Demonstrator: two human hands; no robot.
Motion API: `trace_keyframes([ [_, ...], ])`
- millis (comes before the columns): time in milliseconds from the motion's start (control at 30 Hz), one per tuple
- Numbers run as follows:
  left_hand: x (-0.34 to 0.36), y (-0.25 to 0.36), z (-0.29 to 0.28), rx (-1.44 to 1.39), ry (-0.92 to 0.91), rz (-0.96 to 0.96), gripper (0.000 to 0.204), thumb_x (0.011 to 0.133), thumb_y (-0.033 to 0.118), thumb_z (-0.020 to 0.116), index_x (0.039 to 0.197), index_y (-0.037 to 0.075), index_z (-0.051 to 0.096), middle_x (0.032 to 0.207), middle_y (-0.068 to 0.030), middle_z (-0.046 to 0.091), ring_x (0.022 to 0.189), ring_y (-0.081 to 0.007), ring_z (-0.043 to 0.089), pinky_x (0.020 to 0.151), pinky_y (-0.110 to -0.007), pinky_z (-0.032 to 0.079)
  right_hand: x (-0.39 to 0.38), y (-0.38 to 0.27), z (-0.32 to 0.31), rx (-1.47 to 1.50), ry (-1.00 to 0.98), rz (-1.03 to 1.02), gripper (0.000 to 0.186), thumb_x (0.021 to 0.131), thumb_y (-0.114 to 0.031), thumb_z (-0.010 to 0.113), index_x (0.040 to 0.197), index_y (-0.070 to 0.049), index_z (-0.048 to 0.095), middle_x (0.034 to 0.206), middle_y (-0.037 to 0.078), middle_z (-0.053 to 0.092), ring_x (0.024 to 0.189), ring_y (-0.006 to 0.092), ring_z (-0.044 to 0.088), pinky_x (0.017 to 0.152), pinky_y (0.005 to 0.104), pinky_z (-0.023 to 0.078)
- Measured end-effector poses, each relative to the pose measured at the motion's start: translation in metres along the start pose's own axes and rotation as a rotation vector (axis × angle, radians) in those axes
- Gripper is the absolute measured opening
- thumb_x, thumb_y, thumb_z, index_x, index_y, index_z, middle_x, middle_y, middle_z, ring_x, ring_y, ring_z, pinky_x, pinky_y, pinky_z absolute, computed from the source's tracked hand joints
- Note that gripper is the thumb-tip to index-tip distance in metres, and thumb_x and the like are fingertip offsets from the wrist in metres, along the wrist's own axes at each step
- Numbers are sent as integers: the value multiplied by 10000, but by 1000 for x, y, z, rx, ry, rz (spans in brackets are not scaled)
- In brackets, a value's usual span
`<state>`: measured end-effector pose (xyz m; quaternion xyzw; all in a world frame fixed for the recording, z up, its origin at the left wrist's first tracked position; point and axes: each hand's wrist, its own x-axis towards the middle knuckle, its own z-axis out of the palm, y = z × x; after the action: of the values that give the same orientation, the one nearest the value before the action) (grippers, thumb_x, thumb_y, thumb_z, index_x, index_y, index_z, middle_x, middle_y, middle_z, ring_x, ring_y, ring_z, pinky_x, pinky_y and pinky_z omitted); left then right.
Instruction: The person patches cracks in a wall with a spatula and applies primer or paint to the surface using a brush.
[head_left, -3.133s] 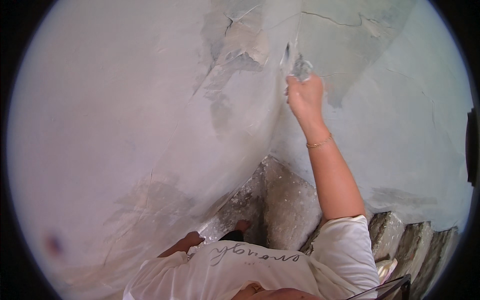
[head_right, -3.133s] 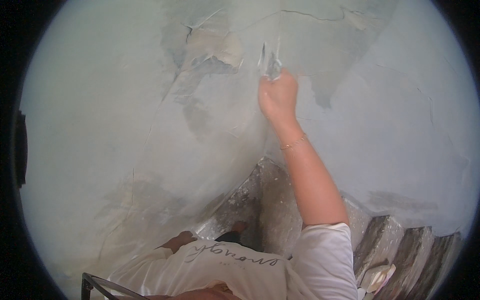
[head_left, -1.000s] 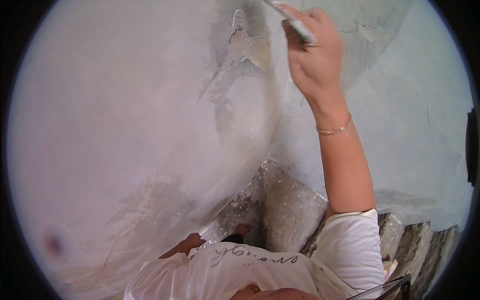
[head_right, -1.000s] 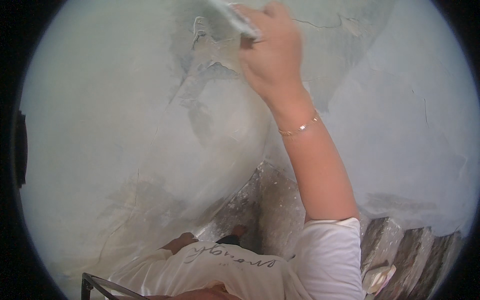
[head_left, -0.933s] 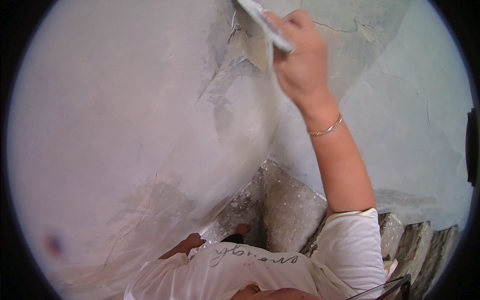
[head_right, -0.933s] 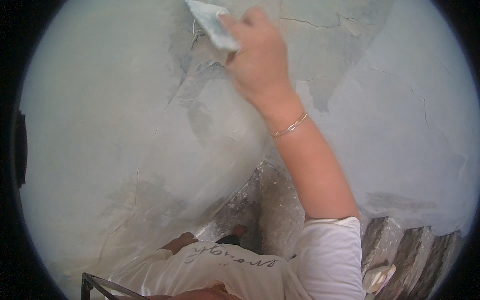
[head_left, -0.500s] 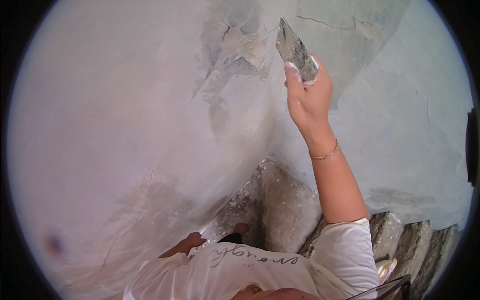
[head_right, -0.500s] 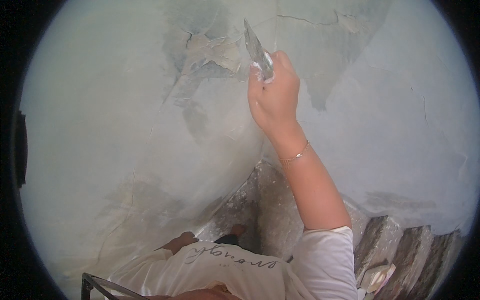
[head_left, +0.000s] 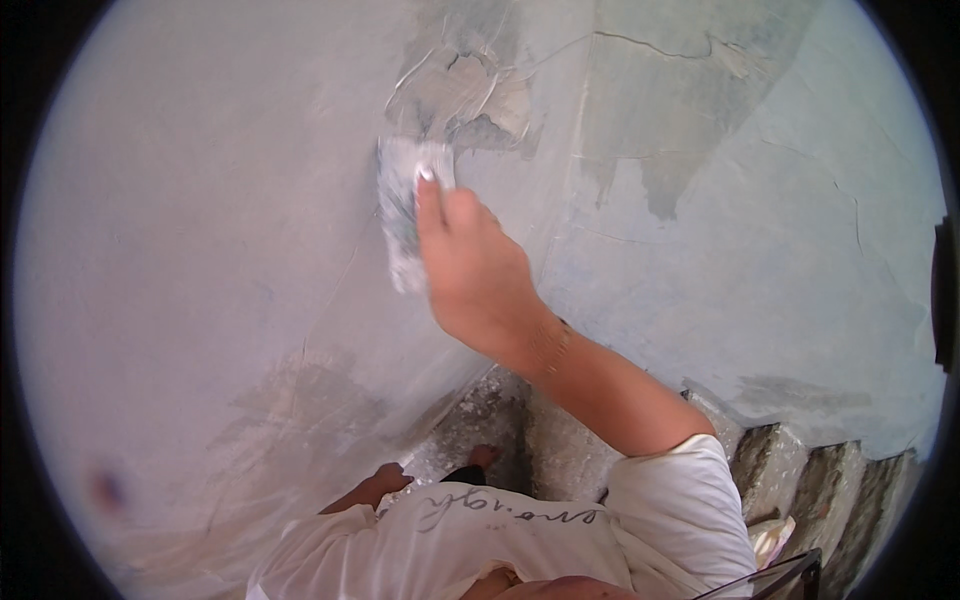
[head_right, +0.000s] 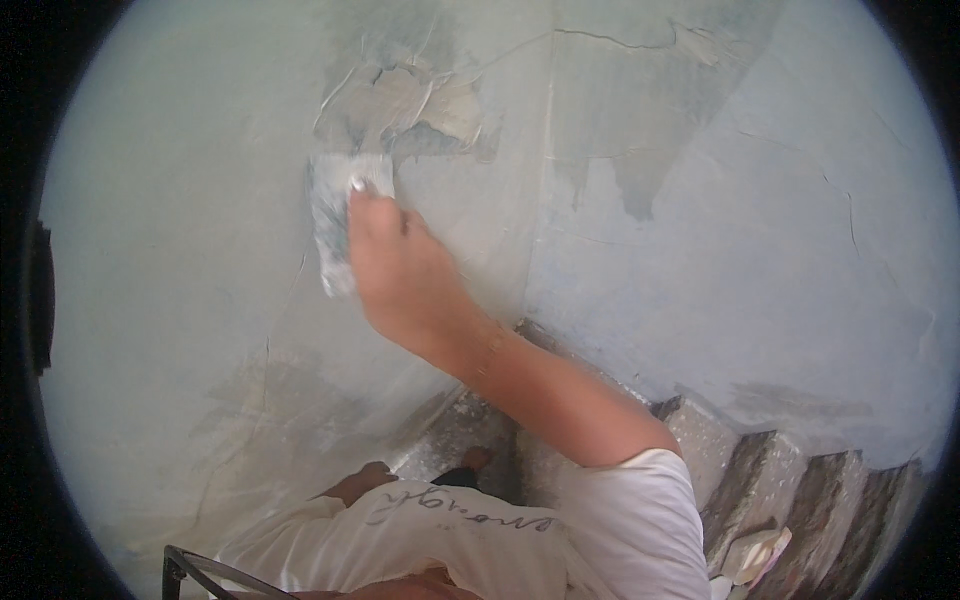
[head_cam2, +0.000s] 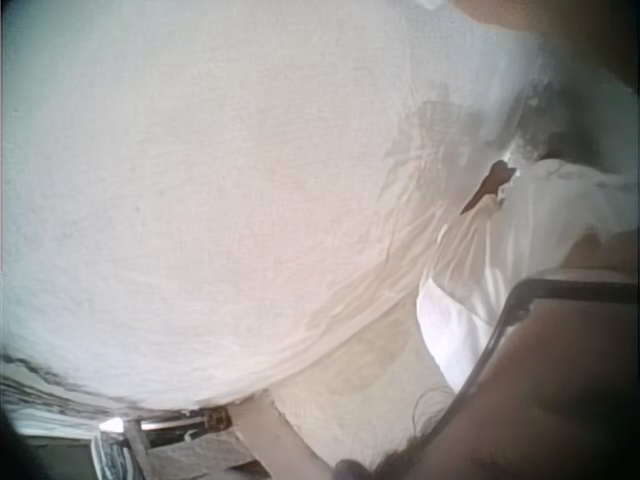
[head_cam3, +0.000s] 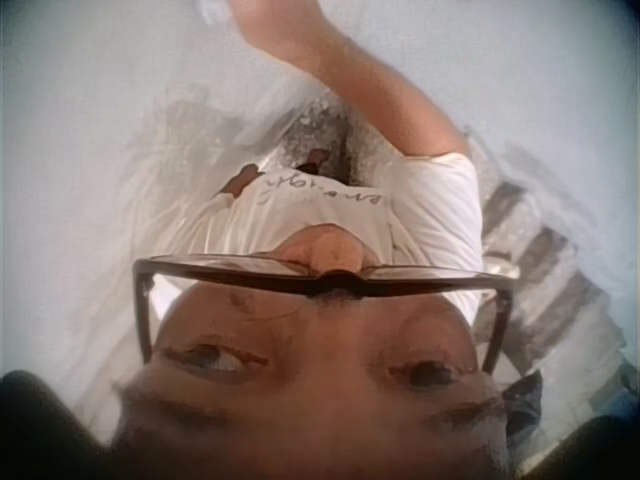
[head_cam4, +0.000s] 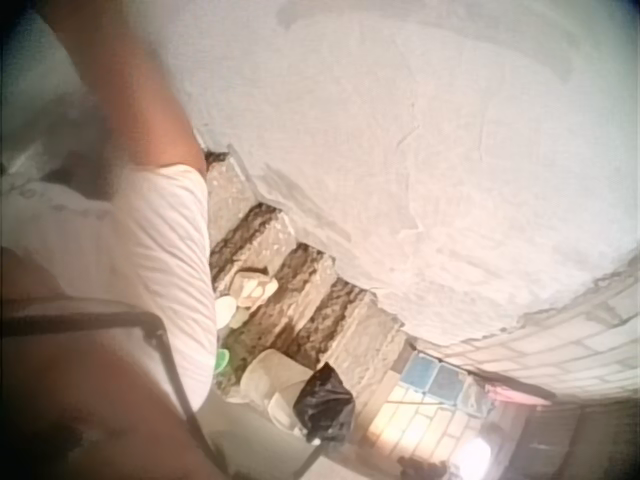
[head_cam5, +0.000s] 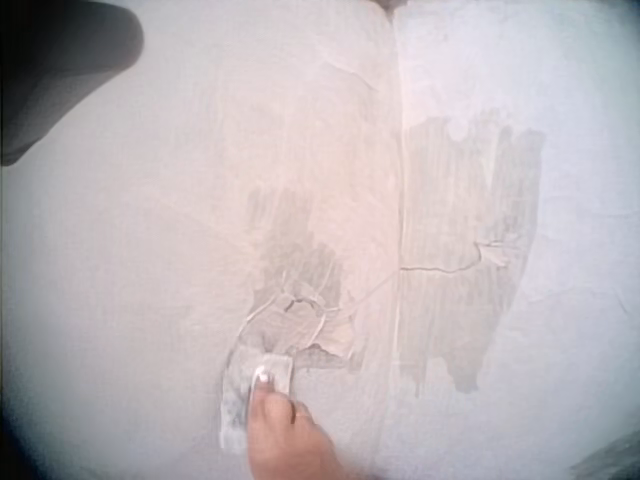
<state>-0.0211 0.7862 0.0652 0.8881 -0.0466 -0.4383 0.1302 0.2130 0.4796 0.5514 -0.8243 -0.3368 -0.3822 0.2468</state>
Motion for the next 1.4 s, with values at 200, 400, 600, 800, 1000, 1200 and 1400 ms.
trace_keyframes([
  [200,-4,4,-7,3,17,19,600,827,533,561,1000,-32,668,1060,-242,644,1003,-395,603,881,-448,470,-11,51,-43,347,171,457,320,754,-9,608,1056,88,575,761,147,568,612,246,587,570,367,491],
  [400,-11,20,-18,-14,20,-13,599,826,541,558,991,-23,674,1070,-238,643,1019,-391,597,887,-446,468,30,121,-65,749,167,1039,142,761,-50,567,681,62,602,591,113,617,483,231,584,478,367,453],
  [600,-15,23,-18,-20,-1,-13,607,822,545,558,1009,-20,676,1087,-235,639,1030,-388,593,888,-445,468,44,65,-39,513,28,863,146,748,-38,526,668,70,583,587,120,613,491,201,593,481,359,456],
  [800,-19,24,-20,-62,-6,-68,604,816,536,565,998,-28,679,1062,-247,644,1005,-399,602,881,-456,469,54,24,-84,959,118,816,131,733,-32,590,628,46,578,542,87,543,420,153,506,390,276,372],
  [1000,-7,19,-11,-68,43,-22,609,814,538,566,994,-32,678,1064,-251,643,1006,-401,601,885,-456,468,69,65,-80,731,209,1054,177,715,-26,560,628,129,569,564,168,577,418,202,565,362,297,410],
  [1200,2,13,-2,-7,-7,67,622,822,544,550,1016,-34,672,1097,-249,634,1033,-397,593,900,-447,465,71,23,-32,23,54,423,186,789,-83,565,760,102,573,725,275,602,683,358,633,644,418,516],
  [1400,-7,27,-19,-24,-39,13,619,831,542,538,1025,-30,671,1109,-245,630,1040,-396,590,909,-445,461,68,-49,-36,162,19,309,310,777,-20,556,1044,136,535,958,262,570,909,421,586,771,419,498],
])
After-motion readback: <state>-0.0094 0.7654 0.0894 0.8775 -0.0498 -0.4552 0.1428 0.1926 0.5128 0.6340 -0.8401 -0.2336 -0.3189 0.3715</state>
